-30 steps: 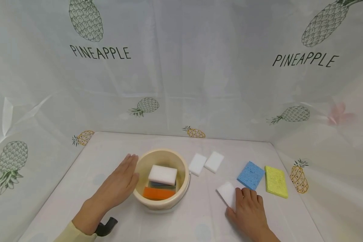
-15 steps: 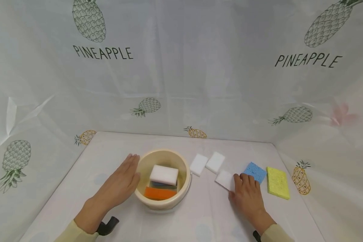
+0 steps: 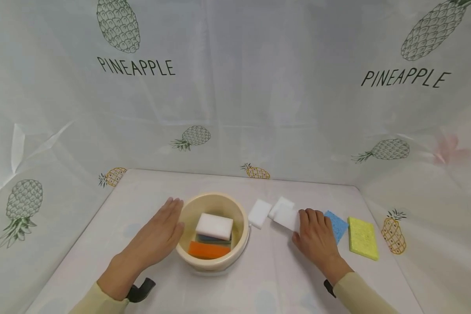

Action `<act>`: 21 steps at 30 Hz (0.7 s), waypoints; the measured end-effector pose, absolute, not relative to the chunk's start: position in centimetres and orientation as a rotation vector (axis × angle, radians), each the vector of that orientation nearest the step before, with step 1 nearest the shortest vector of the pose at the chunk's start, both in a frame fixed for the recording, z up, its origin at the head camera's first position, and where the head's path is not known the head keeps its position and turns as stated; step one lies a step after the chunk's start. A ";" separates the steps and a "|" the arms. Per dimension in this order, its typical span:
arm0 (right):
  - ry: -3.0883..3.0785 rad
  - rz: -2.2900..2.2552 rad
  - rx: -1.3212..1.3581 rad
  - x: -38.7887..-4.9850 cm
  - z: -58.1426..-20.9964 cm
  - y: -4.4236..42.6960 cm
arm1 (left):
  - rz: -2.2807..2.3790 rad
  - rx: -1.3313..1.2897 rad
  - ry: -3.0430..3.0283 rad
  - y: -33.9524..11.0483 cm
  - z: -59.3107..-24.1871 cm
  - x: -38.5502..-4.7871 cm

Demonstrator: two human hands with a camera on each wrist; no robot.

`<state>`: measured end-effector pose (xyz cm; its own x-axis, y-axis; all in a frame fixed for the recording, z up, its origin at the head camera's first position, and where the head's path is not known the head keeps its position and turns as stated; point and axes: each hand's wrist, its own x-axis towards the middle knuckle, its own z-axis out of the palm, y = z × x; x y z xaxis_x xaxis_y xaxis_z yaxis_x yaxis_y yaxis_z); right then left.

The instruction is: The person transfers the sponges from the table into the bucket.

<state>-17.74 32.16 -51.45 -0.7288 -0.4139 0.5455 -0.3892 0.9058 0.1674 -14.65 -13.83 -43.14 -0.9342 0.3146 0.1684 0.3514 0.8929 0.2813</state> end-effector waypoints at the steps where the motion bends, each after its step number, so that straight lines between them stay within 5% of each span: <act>1: -2.455 -0.048 0.581 -17.9 -51.1 32.0 | -0.458 -0.524 -2.940 -13.8 -43.1 -14.6; 21: -2.415 0.055 0.631 -19.5 -43.9 26.5 | -0.436 -0.537 -2.935 -14.0 -42.9 -15.0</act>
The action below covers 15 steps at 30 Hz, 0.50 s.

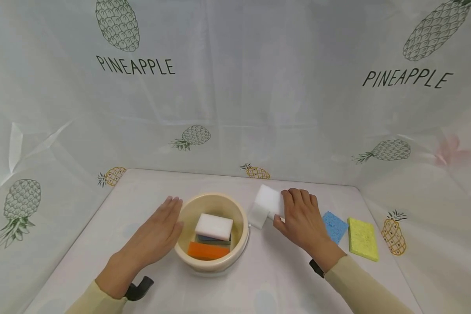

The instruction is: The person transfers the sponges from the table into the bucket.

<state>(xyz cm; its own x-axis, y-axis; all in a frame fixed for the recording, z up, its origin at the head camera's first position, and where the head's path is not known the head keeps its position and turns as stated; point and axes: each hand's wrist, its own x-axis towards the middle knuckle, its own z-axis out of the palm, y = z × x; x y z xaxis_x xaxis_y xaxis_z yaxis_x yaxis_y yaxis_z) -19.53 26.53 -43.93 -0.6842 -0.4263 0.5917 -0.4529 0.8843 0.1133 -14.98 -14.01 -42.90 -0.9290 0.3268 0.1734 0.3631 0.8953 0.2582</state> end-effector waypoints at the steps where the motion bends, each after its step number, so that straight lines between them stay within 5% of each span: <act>1: -2.410 0.062 0.637 -19.6 -43.4 26.1 | -0.430 -0.536 -2.933 -14.0 -42.9 -15.0; 15: -2.465 0.181 0.792 -19.3 -38.3 17.9 | -0.421 -0.529 -2.963 -13.8 -42.9 -15.0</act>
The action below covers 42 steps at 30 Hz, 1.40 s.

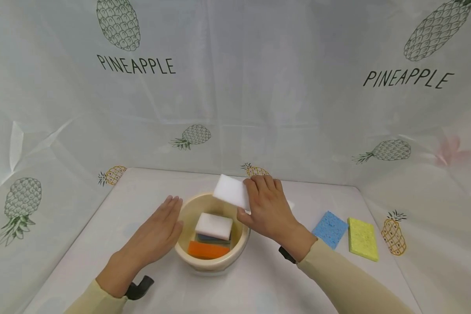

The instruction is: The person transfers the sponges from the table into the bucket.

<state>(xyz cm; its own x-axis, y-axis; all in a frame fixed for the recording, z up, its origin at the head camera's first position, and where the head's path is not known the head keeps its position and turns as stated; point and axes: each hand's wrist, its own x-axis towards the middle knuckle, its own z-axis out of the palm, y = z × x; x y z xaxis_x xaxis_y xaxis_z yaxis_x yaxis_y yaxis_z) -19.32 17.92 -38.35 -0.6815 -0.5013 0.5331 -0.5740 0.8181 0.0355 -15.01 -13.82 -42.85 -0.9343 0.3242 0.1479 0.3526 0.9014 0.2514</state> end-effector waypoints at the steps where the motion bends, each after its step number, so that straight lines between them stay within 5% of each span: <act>1: -2.476 0.187 0.810 -19.3 -38.3 17.4 | -0.425 -0.529 -2.963 -13.8 -42.9 -15.0; 12: -2.602 0.150 0.969 -19.6 -39.8 13.8 | -0.437 -0.525 -2.944 -13.7 -43.0 -15.0; 42: -2.698 0.064 1.008 -19.8 -41.2 13.2 | -0.483 -0.508 -2.946 -13.8 -43.0 -15.0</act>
<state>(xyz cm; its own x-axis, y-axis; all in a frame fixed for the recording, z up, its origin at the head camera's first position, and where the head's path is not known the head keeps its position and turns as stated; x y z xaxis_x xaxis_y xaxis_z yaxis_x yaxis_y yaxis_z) -19.83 13.23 -41.23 -0.7254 -0.6386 0.2569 -0.6502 0.7582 0.0491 -14.98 -13.77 -43.02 -0.9374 0.3073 0.1637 0.3435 0.8931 0.2905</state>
